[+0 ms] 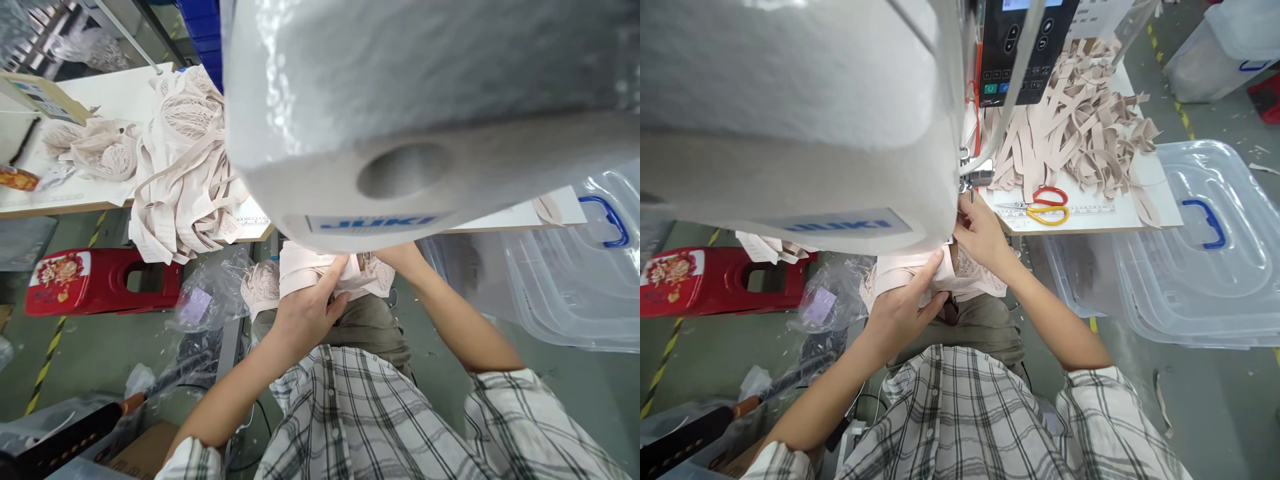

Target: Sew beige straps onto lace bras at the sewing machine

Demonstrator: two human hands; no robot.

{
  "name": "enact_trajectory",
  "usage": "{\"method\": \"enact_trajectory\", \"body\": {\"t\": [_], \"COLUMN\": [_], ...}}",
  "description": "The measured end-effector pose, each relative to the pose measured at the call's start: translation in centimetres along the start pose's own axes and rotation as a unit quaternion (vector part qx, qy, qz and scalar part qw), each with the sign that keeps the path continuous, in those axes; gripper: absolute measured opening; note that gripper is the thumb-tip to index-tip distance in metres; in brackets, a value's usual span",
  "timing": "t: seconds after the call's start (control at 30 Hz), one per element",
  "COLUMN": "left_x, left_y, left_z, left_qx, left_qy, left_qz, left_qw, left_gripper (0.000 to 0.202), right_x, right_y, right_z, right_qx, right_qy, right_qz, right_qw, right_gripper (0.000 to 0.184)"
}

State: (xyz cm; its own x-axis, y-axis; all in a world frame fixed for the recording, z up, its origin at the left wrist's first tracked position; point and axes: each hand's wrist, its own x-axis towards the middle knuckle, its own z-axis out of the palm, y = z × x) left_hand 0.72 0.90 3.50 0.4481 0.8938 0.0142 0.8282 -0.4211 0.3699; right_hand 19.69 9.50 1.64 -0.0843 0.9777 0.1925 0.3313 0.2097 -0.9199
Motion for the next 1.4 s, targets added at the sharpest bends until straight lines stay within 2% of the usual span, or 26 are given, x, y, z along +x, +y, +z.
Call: {"method": "enact_trajectory", "body": {"t": [0.27, 0.43, 0.63, 0.77, 0.93, 1.13, 1.4], "left_x": [-0.2, -0.7, -1.2, -1.4, -1.6, -1.5, -1.3], "left_y": [-0.1, -0.3, -0.5, -0.6, -0.5, -0.3, 0.1], "left_z": [0.0, -0.4, 0.0, 0.5, 0.8, 0.9, 1.1], "left_qx": [-0.018, -0.013, 0.019, 0.049, 0.055, 0.061, 0.045], "left_qy": [0.003, 0.005, 0.095, 0.125, 0.116, 0.118, 0.122], "left_qz": [0.001, -0.02, 0.029, 0.03, 0.039, 0.051, 0.061], "left_qw": [1.0, 1.0, 0.995, 0.991, 0.991, 0.99, 0.99], "left_gripper": [0.054, 0.056, 0.072, 0.076, 0.076, 0.076, 0.074], "right_x": [-0.1, -0.3, -1.4, -2.5, -3.7, -5.0, -6.2], "right_y": [-0.5, -0.2, 0.6, 1.5, 1.8, 1.4, 0.8], "right_z": [-0.1, 0.5, 0.4, 0.0, 0.1, 0.1, 0.0], "right_qx": [-0.018, -0.023, 0.037, 0.07, 0.094, 0.105, 0.143], "right_qy": [0.012, 0.038, 0.107, 0.131, 0.114, 0.093, 0.072], "right_qz": [0.004, -0.002, 0.002, 0.014, 0.042, 0.036, 0.025], "right_qw": [1.0, 0.999, 0.994, 0.989, 0.988, 0.989, 0.987], "right_gripper": [0.012, 0.009, 0.015, 0.023, 0.032, 0.04, 0.035]}}
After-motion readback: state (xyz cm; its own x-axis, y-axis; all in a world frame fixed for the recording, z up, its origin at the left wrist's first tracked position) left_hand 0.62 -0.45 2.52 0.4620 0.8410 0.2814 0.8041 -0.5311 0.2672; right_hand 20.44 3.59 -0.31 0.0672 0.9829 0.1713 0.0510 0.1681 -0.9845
